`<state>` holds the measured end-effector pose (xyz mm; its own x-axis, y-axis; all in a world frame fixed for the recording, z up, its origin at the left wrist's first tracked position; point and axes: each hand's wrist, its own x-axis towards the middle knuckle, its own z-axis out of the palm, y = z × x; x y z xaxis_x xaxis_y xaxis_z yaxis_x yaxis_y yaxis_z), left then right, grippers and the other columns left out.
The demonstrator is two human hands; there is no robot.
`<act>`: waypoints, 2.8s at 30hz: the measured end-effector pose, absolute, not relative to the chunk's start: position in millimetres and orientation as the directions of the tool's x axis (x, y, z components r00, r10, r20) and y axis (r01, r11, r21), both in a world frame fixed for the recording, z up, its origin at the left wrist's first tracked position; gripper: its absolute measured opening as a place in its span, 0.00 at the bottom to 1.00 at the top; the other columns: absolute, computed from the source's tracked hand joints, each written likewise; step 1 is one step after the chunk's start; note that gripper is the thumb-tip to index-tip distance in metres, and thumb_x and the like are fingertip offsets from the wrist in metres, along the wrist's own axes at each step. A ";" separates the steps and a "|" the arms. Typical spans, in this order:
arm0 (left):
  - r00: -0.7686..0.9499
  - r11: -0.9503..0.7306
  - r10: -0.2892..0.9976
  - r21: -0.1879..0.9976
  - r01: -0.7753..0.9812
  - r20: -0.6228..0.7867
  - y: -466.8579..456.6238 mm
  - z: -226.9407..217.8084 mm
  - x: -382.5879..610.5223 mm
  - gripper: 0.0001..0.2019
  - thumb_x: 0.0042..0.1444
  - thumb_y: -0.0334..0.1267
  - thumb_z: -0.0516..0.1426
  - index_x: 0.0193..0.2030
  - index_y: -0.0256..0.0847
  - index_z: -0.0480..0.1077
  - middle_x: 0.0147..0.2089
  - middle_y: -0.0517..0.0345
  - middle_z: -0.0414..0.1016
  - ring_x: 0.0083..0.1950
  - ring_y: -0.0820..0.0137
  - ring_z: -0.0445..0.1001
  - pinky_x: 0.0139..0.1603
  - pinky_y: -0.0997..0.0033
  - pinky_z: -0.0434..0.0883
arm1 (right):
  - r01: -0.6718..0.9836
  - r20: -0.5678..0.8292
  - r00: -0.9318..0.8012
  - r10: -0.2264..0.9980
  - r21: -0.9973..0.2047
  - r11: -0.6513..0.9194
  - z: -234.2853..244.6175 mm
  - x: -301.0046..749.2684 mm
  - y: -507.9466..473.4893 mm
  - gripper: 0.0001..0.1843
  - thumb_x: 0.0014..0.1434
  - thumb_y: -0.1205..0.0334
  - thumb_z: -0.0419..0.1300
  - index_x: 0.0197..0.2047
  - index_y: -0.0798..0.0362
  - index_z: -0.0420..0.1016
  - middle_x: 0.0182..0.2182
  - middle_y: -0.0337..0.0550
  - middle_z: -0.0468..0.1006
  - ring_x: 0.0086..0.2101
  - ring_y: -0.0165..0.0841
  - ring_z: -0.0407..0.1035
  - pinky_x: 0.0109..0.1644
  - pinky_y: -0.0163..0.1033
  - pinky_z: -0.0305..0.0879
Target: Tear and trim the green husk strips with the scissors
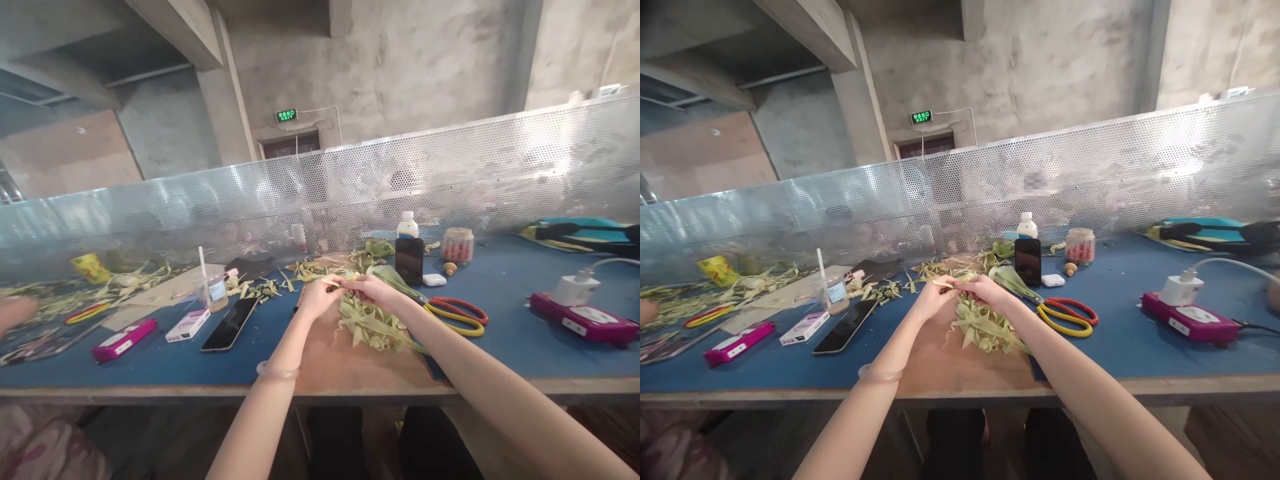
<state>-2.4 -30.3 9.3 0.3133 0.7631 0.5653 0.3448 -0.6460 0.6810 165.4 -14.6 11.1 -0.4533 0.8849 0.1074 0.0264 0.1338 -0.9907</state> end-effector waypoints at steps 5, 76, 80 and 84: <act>0.235 -0.571 0.821 0.754 0.324 0.521 -27.2 7.1 -7.0 0.12 0.45 0.43 0.57 0.36 0.40 0.72 0.39 0.51 0.74 0.39 0.64 0.72 0.42 0.66 0.66 | -0.009 0.200 -0.484 0.852 -0.975 0.224 7.3 163.3 -8.8 0.16 0.43 0.49 0.60 0.23 0.56 0.67 0.17 0.33 0.59 0.18 0.22 0.51 0.20 0.32 0.42; 0.612 0.009 0.744 0.912 -0.410 0.268 -37.9 3.7 -27.1 0.10 0.34 0.34 0.64 0.22 0.35 0.67 0.21 0.58 0.67 0.25 0.71 0.68 0.30 0.69 0.64 | -0.119 0.576 -0.602 0.552 -0.749 0.652 29.4 160.5 -54.8 0.09 0.51 0.57 0.57 0.32 0.52 0.75 0.41 0.41 0.68 0.42 0.32 0.64 0.48 0.41 0.58; 0.638 0.017 0.725 0.921 -0.390 0.258 -38.7 4.5 -27.4 0.09 0.36 0.34 0.63 0.23 0.35 0.67 0.21 0.57 0.68 0.26 0.70 0.69 0.30 0.69 0.65 | -0.079 0.582 -0.598 0.551 -0.727 0.682 30.9 161.7 -55.3 0.09 0.52 0.56 0.57 0.30 0.51 0.75 0.40 0.41 0.68 0.41 0.32 0.64 0.49 0.41 0.58; 0.633 -0.001 0.732 0.929 -0.371 0.254 -38.1 4.2 -28.0 0.10 0.36 0.34 0.64 0.24 0.35 0.67 0.21 0.57 0.68 0.26 0.70 0.69 0.30 0.68 0.65 | -0.083 0.604 -0.591 0.534 -0.704 0.705 31.6 161.0 -56.3 0.09 0.50 0.56 0.58 0.30 0.51 0.75 0.40 0.42 0.68 0.41 0.32 0.65 0.48 0.41 0.59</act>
